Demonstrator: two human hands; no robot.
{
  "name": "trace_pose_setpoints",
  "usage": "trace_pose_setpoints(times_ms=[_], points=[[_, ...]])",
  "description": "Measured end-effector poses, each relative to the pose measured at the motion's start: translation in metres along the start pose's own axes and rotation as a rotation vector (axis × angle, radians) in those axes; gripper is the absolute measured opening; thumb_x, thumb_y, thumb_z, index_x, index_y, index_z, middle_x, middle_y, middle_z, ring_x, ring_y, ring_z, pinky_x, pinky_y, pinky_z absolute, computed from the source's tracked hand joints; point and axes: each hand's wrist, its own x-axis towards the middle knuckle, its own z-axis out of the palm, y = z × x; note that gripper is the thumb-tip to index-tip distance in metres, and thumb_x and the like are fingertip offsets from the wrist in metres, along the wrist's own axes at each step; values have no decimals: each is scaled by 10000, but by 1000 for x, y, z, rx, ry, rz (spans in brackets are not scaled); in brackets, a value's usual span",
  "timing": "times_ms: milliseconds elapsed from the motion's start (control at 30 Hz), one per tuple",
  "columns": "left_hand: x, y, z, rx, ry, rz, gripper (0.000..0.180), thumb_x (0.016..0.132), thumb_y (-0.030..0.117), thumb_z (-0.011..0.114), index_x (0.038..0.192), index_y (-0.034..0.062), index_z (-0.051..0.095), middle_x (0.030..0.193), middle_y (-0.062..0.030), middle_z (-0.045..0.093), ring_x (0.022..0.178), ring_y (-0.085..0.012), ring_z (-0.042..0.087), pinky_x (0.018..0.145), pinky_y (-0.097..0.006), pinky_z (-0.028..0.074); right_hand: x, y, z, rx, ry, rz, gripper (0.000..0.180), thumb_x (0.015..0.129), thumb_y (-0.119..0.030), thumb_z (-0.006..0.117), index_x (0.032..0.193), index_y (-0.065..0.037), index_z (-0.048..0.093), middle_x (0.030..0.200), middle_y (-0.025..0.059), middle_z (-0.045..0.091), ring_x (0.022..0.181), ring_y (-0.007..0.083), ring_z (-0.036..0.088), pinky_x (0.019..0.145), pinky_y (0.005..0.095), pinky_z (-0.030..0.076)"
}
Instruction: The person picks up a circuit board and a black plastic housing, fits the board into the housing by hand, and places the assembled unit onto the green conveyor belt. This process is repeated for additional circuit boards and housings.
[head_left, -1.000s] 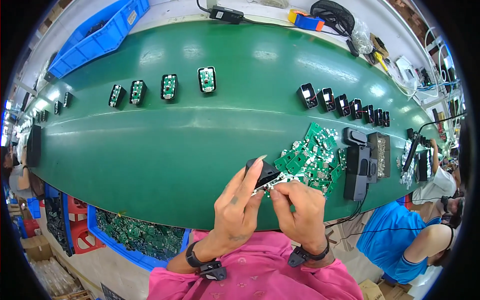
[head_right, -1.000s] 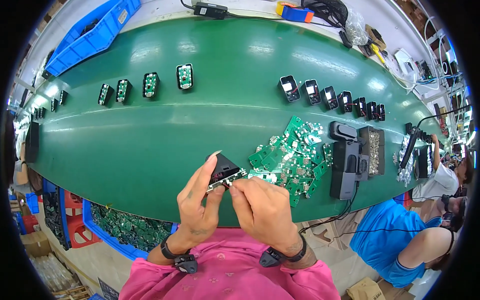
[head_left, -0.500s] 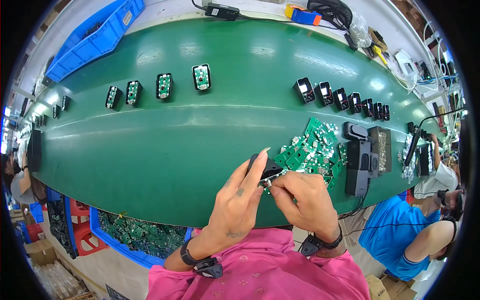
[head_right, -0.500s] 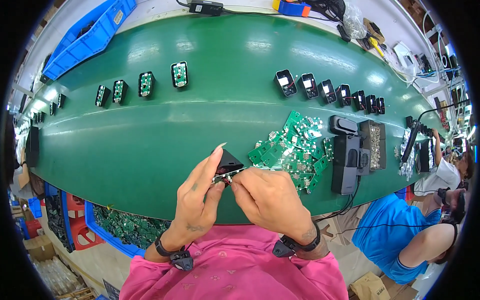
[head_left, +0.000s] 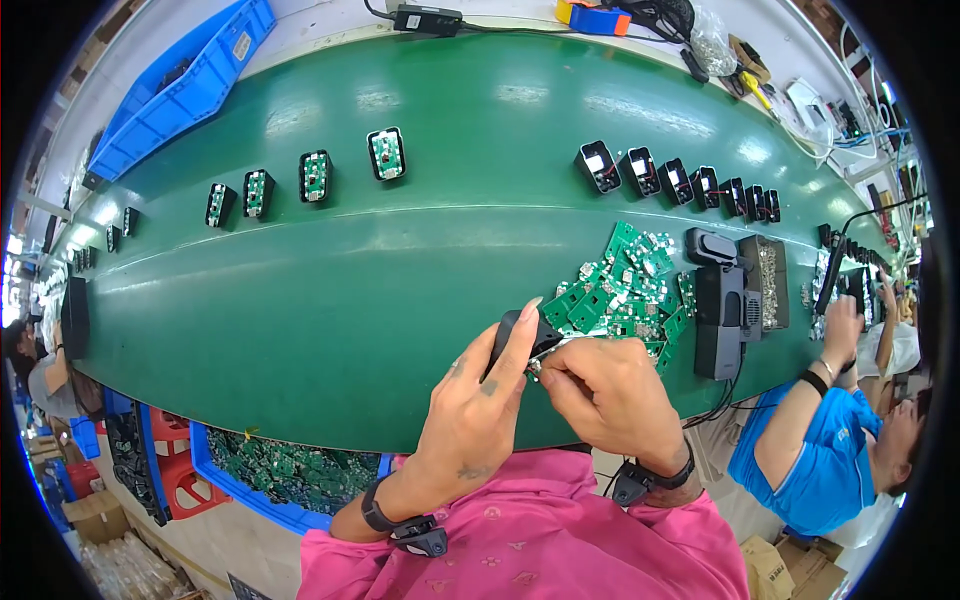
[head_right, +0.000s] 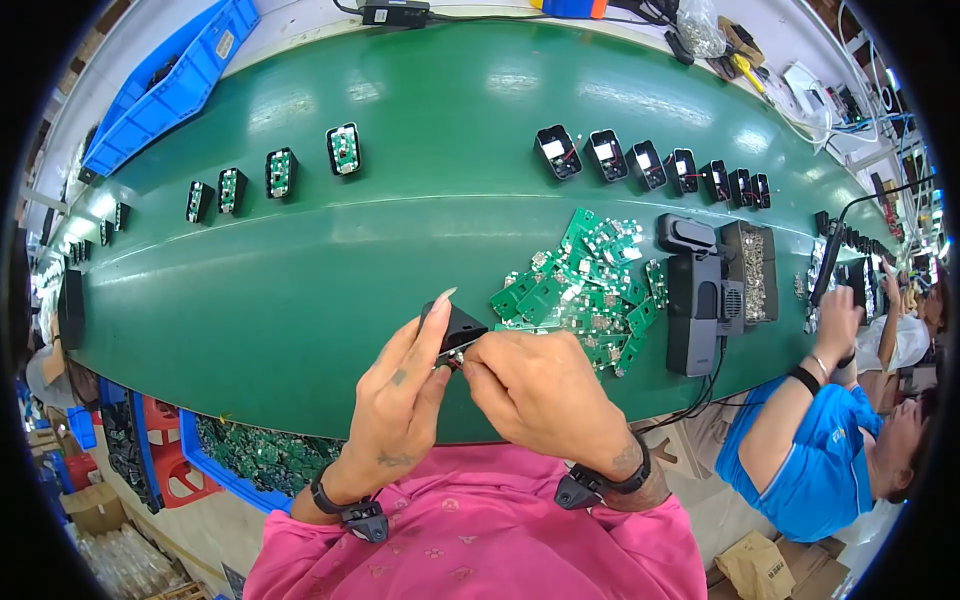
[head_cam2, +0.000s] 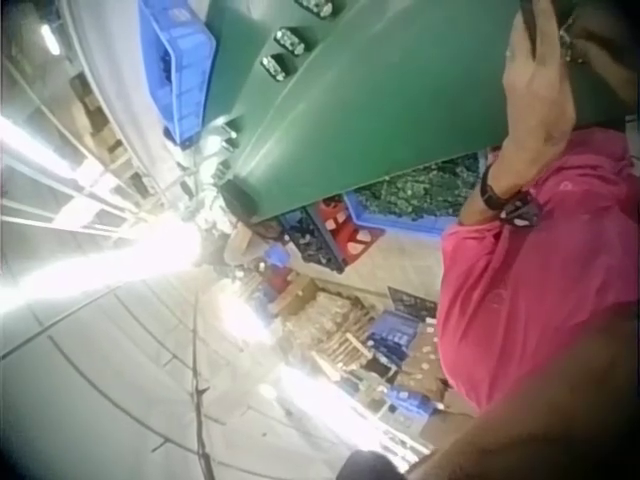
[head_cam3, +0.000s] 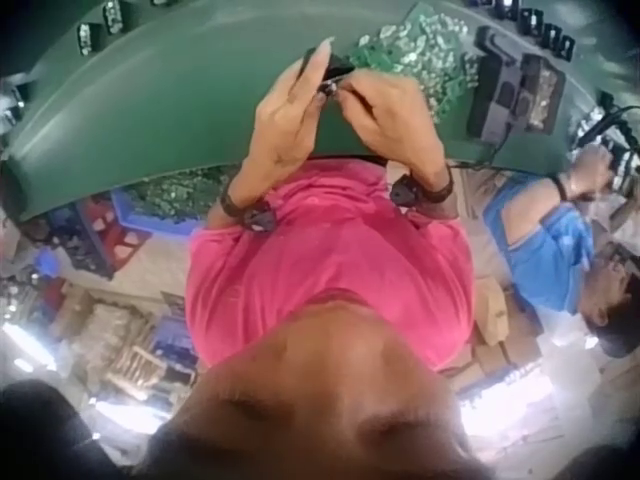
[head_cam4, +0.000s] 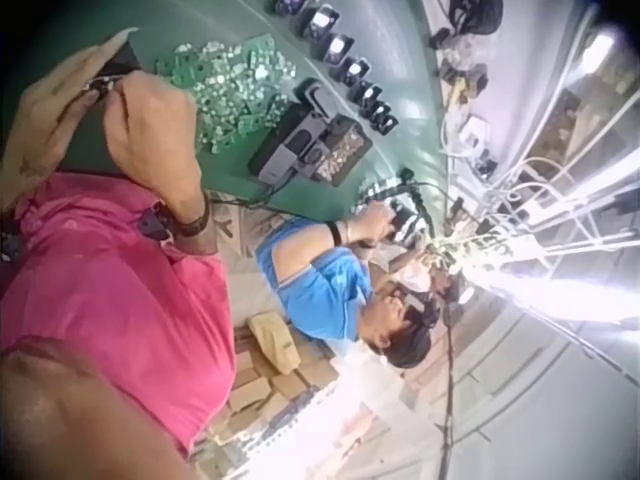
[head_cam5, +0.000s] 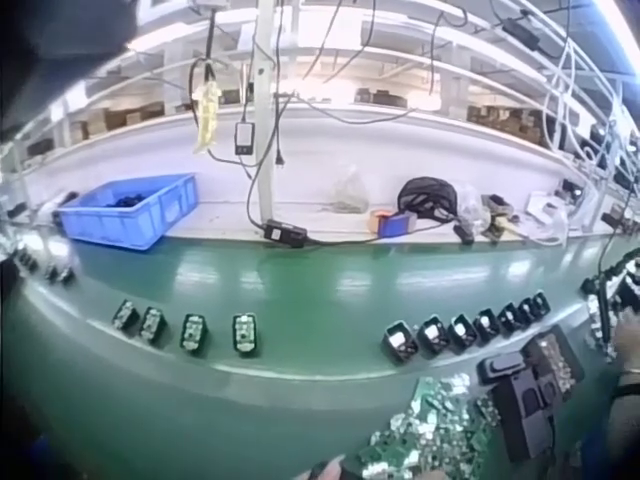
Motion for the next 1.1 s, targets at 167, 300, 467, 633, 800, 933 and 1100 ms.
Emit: trace_pose_setpoints(times_ms=[167,300,467,633,800,933,1100], points=[[-5,6,11,202,50,2,647,819,-126,574,1441,19,475,1341,-252,563,1102,-439,619,913,-414,524,-8,-2,15,-152,62,11,43,841,-20,671,861,-3,636,713,135,644,584,312,639,509,395,483],[0,-1,20,77,96,-45,583,863,-97,551,1431,20,484,1288,-248,585,1075,-390,638,916,-403,520,-11,7,24,-153,135,42,58,858,-25,676,889,-10,629,712,126,636,581,308,636,502,393,477],[7,-8,17,-482,121,-338,527,953,-24,521,1466,40,424,1117,-119,657,897,-156,642,792,-303,551,-10,3,25,23,392,210,136,923,-124,693,918,-3,633,659,83,629,523,153,607,469,295,444],[12,-8,5,-746,-83,-493,591,904,-46,627,1450,47,422,1168,-140,637,707,-121,668,580,-229,559,-18,17,23,268,280,375,131,912,-83,698,917,34,639,678,75,669,532,92,616,452,267,436],[12,-2,7,-620,-88,-488,612,842,-104,678,1392,13,436,1173,-161,637,703,-138,684,517,-211,553,-28,5,31,571,418,275,149,896,-95,727,911,43,671,729,77,686,570,88,636,477,244,467],[11,-2,12,-699,-55,-462,615,834,-127,671,1373,-8,401,1246,-188,584,802,-181,709,555,-228,591,-29,16,42,382,506,129,180,898,-144,718,916,31,682,753,110,664,574,136,605,500,297,449],[7,-14,14,-771,-179,-400,613,812,-158,666,1350,-11,412,1306,-208,498,872,-246,716,711,-298,643,-33,17,20,409,303,347,264,941,-178,671,775,25,635,563,86,555,479,97,518,453,324,388]])
